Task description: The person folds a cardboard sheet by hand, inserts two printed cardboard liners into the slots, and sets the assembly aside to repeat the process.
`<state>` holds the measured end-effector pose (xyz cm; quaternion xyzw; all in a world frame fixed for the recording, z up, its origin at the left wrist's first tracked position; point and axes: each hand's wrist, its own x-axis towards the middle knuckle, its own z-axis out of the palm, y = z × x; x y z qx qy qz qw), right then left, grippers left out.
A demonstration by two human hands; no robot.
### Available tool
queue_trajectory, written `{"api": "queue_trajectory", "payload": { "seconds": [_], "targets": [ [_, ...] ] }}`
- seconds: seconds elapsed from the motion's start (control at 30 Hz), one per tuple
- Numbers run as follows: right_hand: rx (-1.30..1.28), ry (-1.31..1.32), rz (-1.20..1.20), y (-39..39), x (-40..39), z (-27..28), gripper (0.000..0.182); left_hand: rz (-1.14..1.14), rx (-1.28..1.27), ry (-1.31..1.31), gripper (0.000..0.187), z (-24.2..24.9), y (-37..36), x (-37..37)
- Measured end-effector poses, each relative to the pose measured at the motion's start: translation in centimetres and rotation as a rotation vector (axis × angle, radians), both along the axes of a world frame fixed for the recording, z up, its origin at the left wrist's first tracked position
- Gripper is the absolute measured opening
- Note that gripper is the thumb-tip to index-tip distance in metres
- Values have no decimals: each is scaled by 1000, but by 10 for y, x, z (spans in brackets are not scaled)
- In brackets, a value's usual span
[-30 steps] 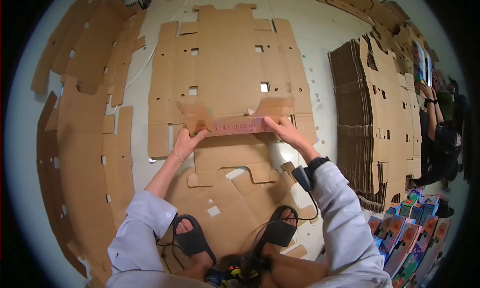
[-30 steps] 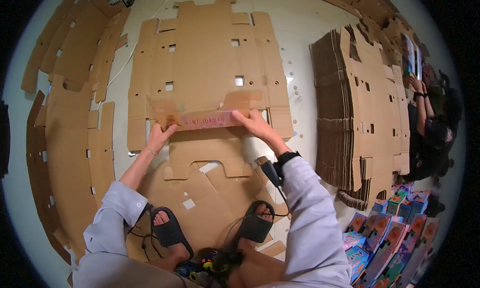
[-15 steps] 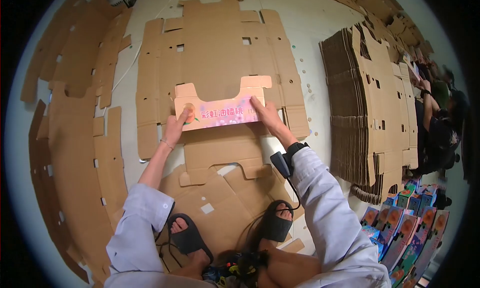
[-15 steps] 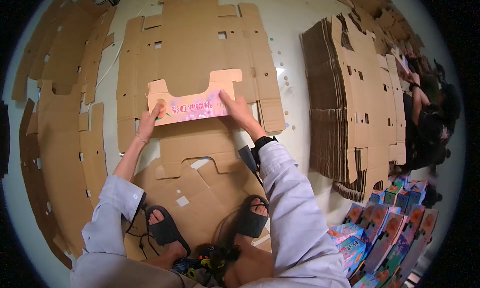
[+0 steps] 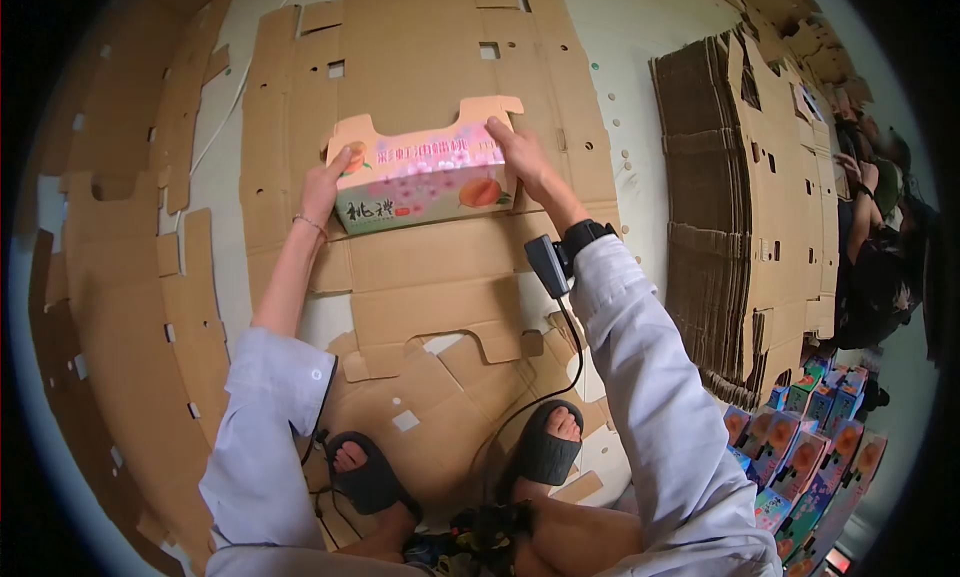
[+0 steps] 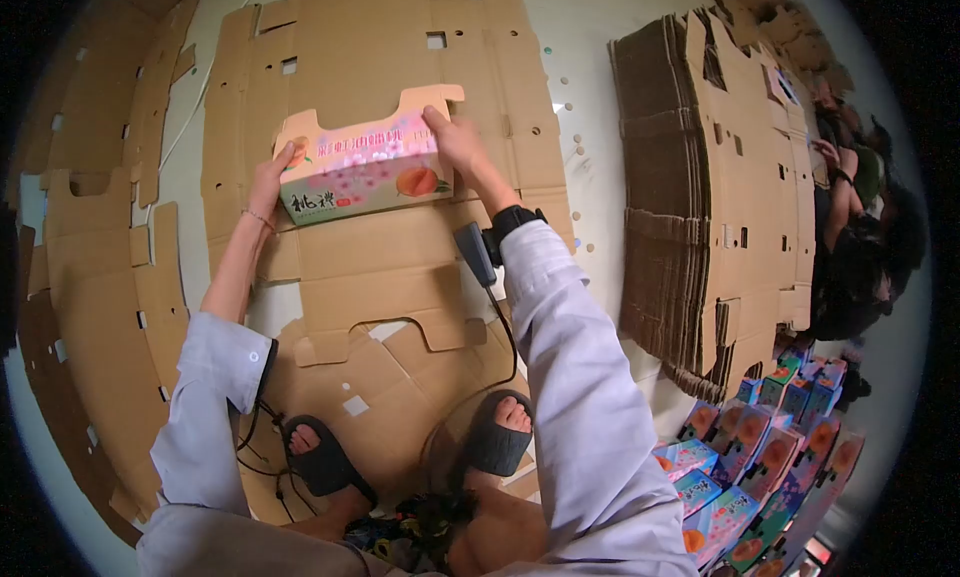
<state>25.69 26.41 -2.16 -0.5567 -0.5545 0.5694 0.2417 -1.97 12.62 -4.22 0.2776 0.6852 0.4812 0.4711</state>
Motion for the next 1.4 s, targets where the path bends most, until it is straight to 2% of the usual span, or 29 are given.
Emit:
{"api": "queue_trajectory", "payload": {
  "seconds": [0.03, 0.13, 0.17, 0.23, 0.37, 0.43, 0.53, 0.67, 0.73, 0.77, 0.87, 0.97, 1.0, 1.07, 1.1, 1.17, 1.23, 1.33, 1.4],
  "targets": [
    [19, 10, -36, 0, -5, 2, 59, 51, -21, 146, 55, 1, 2, 4],
    [325, -316, -57, 4, -15, -2, 54, 249, -141, 583, 61, 23, 14, 26],
    [443, -424, -82, 4, -20, -5, 51, 222, -213, 689, 60, 32, 19, 33],
    [481, -589, -99, -2, -29, 4, 55, 161, -366, 895, 59, 36, 23, 37],
    [523, -789, -88, 0, -37, 2, 54, 155, -150, 1203, 51, 0, 27, 30],
    [563, -785, -88, -1, -37, -2, 53, 160, -75, 1350, 51, -4, 31, 29],
    [577, -787, -112, 1, -38, -6, 51, 117, -195, 1337, 52, 1, 33, 31],
    [527, -721, -84, 4, -36, -3, 50, 123, -232, 1344, 50, 1, 32, 33],
    [507, -777, -63, 3, -38, 11, 49, 120, -253, 1347, 50, 4, 33, 34],
    [519, -798, -54, 7, -41, 22, 49, 136, -244, 1306, 50, 4, 33, 33],
    [515, -537, 14, 10, -20, -3, 53, 146, -218, 1166, 53, 8, 26, 28],
    [104, 8, 118, 12, 12, 32, 59, 18, 6, 312, 55, 12, 21, -13],
    [46, 242, -13, 16, 27, 33, 61, 137, 213, -448, 52, 35, 3, -6],
    [-34, 557, -217, 15, 64, 60, 59, 113, 294, -485, 49, 60, -30, -28],
    [8, 338, -305, 7, 77, 79, 59, 97, 329, -505, 48, 65, -46, -43],
    [82, -221, -48, 14, 125, 63, 58, 267, 64, -124, 41, 70, -71, -66],
    [308, -849, 234, 5, 161, 39, 54, 212, -139, 171, 40, 14, -94, -118],
    [422, -890, 156, -28, 197, 11, 54, 173, -370, 584, 41, 12, -134, -118],
    [278, -803, 118, -32, 207, 6, 51, 197, -395, 630, 43, -2, -154, -119]
  ]
}}
